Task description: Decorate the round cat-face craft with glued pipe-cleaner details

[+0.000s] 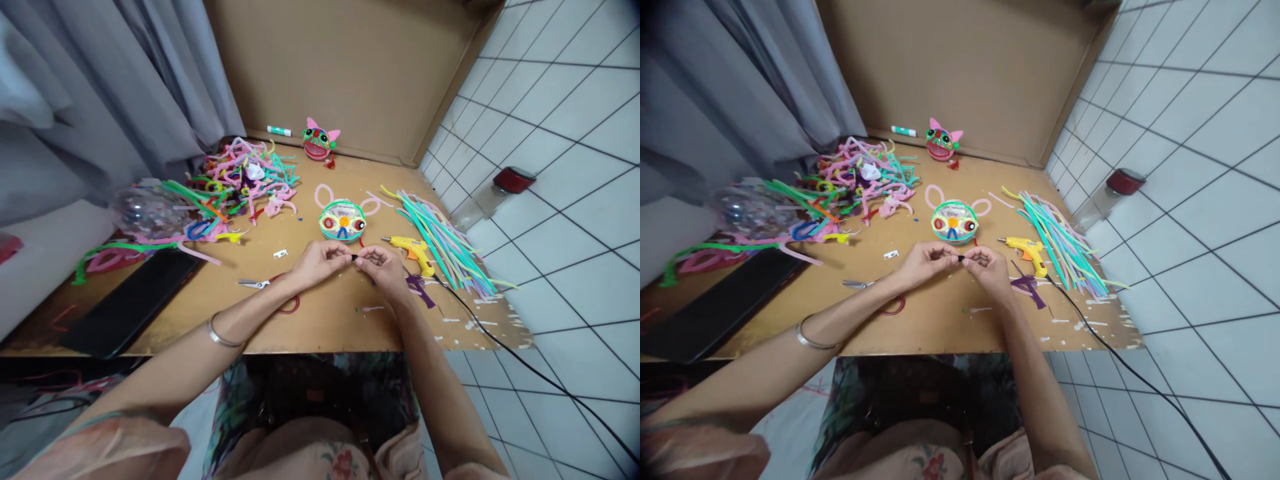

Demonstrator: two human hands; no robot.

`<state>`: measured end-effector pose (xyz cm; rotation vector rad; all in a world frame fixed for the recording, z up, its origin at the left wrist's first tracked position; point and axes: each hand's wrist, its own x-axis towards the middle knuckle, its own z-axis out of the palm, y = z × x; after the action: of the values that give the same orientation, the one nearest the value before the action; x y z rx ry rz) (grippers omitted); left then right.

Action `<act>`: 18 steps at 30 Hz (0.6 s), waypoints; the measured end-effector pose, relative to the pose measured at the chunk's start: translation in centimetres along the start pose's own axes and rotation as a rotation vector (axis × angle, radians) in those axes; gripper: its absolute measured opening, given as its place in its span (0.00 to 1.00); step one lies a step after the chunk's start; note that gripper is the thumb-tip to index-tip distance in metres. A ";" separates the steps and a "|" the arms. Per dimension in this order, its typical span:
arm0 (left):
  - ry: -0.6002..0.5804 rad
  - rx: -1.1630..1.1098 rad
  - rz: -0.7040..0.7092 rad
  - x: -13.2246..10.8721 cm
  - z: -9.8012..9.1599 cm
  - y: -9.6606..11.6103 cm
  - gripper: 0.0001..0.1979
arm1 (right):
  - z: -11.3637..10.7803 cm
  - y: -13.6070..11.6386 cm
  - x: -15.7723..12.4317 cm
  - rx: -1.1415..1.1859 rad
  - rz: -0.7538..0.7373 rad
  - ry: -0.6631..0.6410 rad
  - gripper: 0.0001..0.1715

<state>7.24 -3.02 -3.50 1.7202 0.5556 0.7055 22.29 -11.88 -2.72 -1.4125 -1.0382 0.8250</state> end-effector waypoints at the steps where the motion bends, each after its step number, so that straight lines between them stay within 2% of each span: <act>1: 0.004 -0.028 -0.010 0.0 0.1 0.0 0.13 | 0.0 -0.1 0.0 -0.001 -0.010 0.005 0.17; 10: 0.001 -0.184 0.033 -0.2 0.4 0.6 0.14 | -0.1 -0.2 0.0 -0.005 -0.054 0.017 0.12; 18: -0.002 -0.053 0.062 -0.3 0.3 0.0 0.12 | 0.0 0.3 0.1 -0.066 -0.050 -0.007 0.15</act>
<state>7.27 -3.45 -3.57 1.6950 0.4796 0.7560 22.37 -11.79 -2.97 -1.4344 -1.1108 0.7657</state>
